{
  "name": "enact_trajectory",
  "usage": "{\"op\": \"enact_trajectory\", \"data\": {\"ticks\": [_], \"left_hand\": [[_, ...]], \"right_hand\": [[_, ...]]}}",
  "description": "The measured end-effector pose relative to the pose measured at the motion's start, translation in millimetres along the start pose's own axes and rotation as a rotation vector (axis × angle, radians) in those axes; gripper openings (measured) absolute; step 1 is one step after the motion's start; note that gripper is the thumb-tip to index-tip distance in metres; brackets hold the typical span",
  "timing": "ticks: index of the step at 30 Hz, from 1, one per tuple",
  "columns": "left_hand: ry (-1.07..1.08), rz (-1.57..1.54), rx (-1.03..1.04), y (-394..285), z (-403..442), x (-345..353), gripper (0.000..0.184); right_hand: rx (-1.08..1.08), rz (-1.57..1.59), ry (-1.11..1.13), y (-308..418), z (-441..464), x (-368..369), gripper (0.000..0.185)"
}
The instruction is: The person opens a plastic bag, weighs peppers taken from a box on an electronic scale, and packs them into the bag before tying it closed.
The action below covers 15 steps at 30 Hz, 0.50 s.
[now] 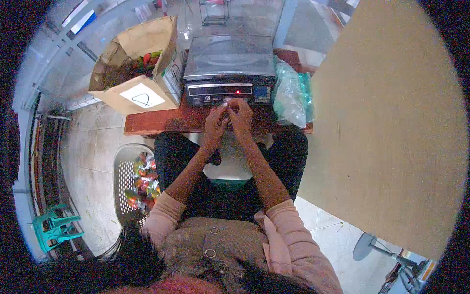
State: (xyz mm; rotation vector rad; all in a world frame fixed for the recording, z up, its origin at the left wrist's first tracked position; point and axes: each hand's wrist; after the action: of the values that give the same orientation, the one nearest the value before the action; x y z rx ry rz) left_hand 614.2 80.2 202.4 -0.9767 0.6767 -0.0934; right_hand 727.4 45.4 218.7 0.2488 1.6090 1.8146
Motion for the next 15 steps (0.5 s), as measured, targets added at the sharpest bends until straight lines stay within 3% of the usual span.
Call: {"op": "enact_trajectory", "data": {"ticks": [4,7,13,15], "left_hand": [[0.086,-0.181,-0.028,1.5,-0.4,-7.8,0.044],[0.050,0.055,0.107,-4.7,-5.7,-15.7,0.040],[0.017,-0.145,-0.145,-5.7,-17.0,-15.0,0.033],[-0.033,-0.086,-0.136,-2.5,-15.0,-15.6,0.029]], "right_hand": [[-0.085,-0.136,-0.008,-5.7,-5.5,5.0,0.020],[-0.034,-0.082,0.007,-10.2,-9.4,7.3,0.023],[-0.073,-0.120,-0.070,-15.3,-14.1,16.8,0.020],[-0.138,-0.154,-0.075,-21.8,-11.2,19.2,0.018]]}}
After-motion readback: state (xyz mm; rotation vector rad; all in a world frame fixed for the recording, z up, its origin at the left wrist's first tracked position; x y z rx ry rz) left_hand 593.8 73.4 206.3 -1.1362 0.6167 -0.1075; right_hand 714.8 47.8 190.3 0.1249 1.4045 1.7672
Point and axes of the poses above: each hand's wrist, its own z-axis towards the middle knuckle, its own x-axis out of the palm, y = z × x, and after that the axes turned 4 degrees about y, right-handed
